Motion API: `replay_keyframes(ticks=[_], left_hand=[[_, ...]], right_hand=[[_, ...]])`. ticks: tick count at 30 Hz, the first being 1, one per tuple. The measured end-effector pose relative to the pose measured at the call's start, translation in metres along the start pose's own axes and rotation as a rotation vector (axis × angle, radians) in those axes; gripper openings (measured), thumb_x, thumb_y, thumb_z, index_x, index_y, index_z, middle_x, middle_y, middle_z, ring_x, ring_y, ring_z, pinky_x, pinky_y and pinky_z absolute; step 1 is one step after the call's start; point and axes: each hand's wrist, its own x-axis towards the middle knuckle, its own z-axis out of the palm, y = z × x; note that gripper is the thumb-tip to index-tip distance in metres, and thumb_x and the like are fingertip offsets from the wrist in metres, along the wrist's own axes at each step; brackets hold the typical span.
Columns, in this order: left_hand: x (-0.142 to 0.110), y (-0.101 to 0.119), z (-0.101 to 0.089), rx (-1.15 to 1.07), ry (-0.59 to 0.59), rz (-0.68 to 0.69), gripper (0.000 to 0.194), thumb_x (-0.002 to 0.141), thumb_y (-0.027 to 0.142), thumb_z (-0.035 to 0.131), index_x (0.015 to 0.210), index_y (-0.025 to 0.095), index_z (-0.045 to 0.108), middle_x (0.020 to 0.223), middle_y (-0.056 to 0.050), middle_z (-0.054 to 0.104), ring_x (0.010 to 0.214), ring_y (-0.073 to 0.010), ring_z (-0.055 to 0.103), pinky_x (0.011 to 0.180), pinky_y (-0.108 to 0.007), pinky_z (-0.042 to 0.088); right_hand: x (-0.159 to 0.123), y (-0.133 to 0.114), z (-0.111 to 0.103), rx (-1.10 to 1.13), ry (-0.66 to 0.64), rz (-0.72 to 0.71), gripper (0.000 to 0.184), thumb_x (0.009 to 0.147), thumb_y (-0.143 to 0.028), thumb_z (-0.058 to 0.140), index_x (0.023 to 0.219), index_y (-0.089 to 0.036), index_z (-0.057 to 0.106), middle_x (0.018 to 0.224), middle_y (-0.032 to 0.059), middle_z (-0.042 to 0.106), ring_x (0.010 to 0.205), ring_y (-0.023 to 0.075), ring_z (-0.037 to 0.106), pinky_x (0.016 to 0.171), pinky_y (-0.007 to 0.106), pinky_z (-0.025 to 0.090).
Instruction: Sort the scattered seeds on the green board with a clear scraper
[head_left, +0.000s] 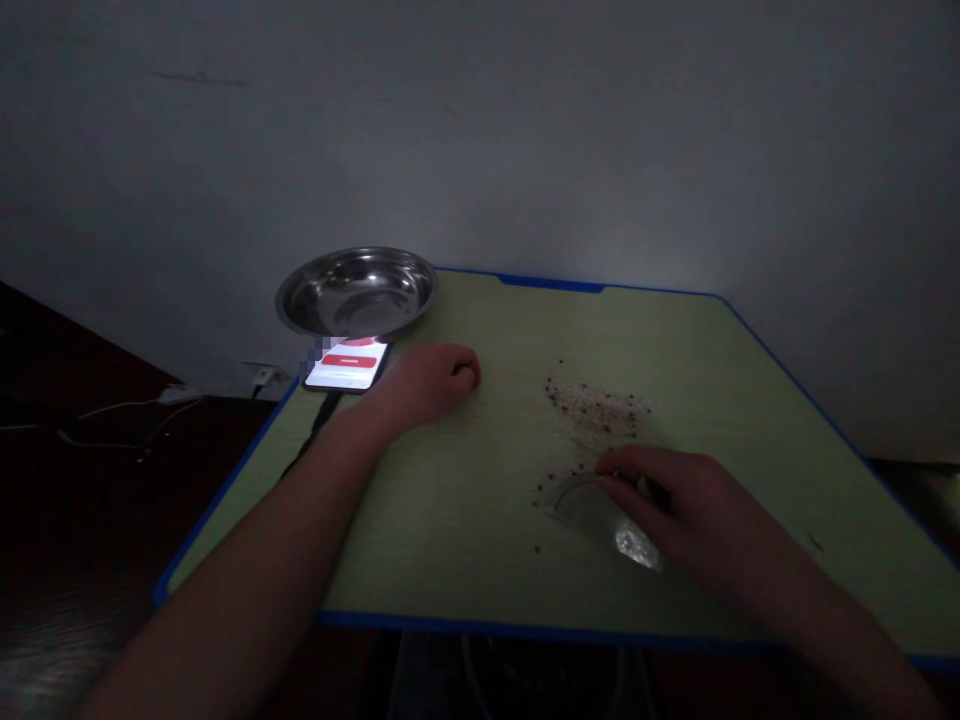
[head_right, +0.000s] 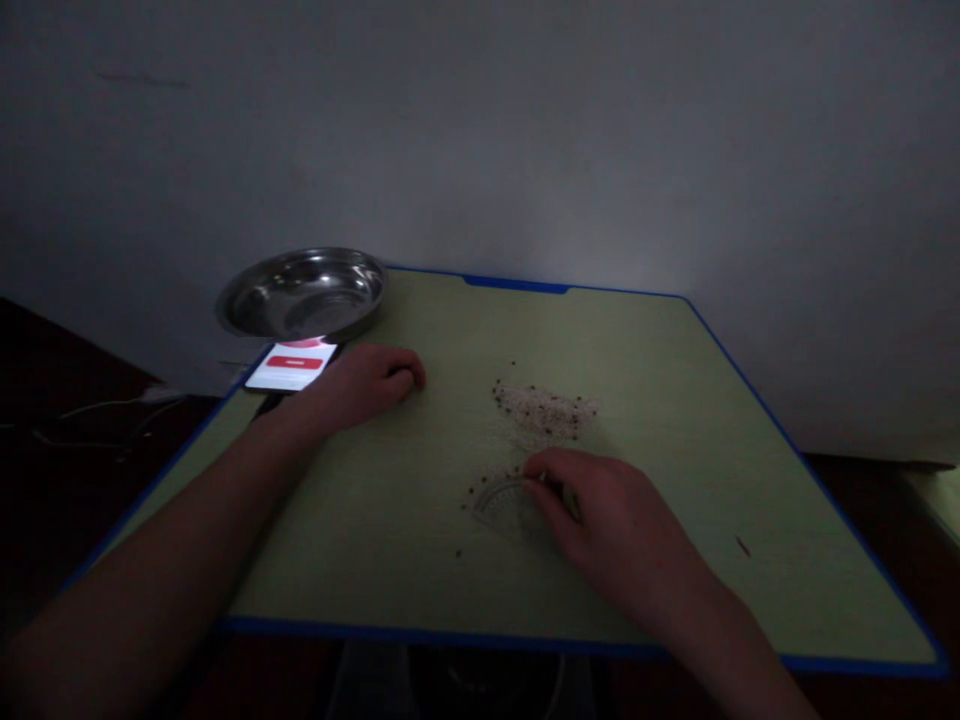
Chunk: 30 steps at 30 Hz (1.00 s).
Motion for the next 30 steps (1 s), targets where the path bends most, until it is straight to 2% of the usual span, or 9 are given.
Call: replay_keyframes(ticks=[7, 13, 18, 24, 30], left_hand=[[0.0, 0.0, -0.001, -0.001, 0.002, -0.002, 0.031, 0.076, 0.025, 0.04, 0.081, 0.019, 0.07, 0.08, -0.004, 0.07, 0.07, -0.0157, 0.059, 0.065, -0.028, 0.041], [0.0, 0.002, -0.002, 0.006, 0.0, 0.001, 0.031, 0.075, 0.024, 0.04, 0.081, 0.019, 0.07, 0.079, -0.004, 0.069, 0.07, -0.0165, 0.059, 0.063, -0.028, 0.04], [0.0, 0.002, -0.002, -0.001, 0.001, -0.001, 0.031, 0.075, 0.024, 0.04, 0.08, 0.019, 0.07, 0.079, -0.004, 0.07, 0.071, -0.0166, 0.06, 0.065, -0.028, 0.041], [0.001, -0.004, 0.002, 0.006, 0.014, 0.02, 0.031, 0.076, 0.025, 0.04, 0.082, 0.02, 0.07, 0.083, -0.005, 0.071, 0.075, -0.0182, 0.061, 0.068, -0.03, 0.042], [0.001, -0.002, 0.001, 0.004, 0.006, 0.02, 0.031, 0.076, 0.025, 0.04, 0.081, 0.02, 0.07, 0.081, -0.004, 0.07, 0.072, -0.0177, 0.061, 0.066, -0.03, 0.042]], right_hand=[[0.008, -0.01, 0.007, -0.014, 0.03, -0.029, 0.016, 0.091, -0.026, 0.05, 0.091, -0.024, 0.065, 0.082, -0.0014, 0.07, 0.073, 0.0166, 0.064, 0.066, 0.031, 0.045], [0.009, -0.014, 0.009, 0.054, -0.036, -0.087, 0.015, 0.091, -0.022, 0.05, 0.09, -0.024, 0.064, 0.084, -0.0026, 0.07, 0.075, 0.0147, 0.064, 0.067, 0.028, 0.044], [0.014, -0.022, 0.009, 0.021, -0.038, -0.094, 0.014, 0.089, -0.023, 0.051, 0.088, -0.023, 0.065, 0.08, -0.0021, 0.07, 0.073, 0.0162, 0.064, 0.064, 0.029, 0.043], [0.018, -0.039, 0.013, 0.021, -0.13, -0.147, 0.014, 0.089, -0.02, 0.052, 0.088, -0.021, 0.066, 0.085, -0.0002, 0.07, 0.076, 0.0173, 0.064, 0.069, 0.03, 0.044], [0.004, -0.037, 0.022, 0.146, -0.225, -0.214, 0.012, 0.09, -0.019, 0.054, 0.087, -0.023, 0.066, 0.084, -0.0031, 0.069, 0.076, 0.0134, 0.062, 0.07, 0.026, 0.043]])
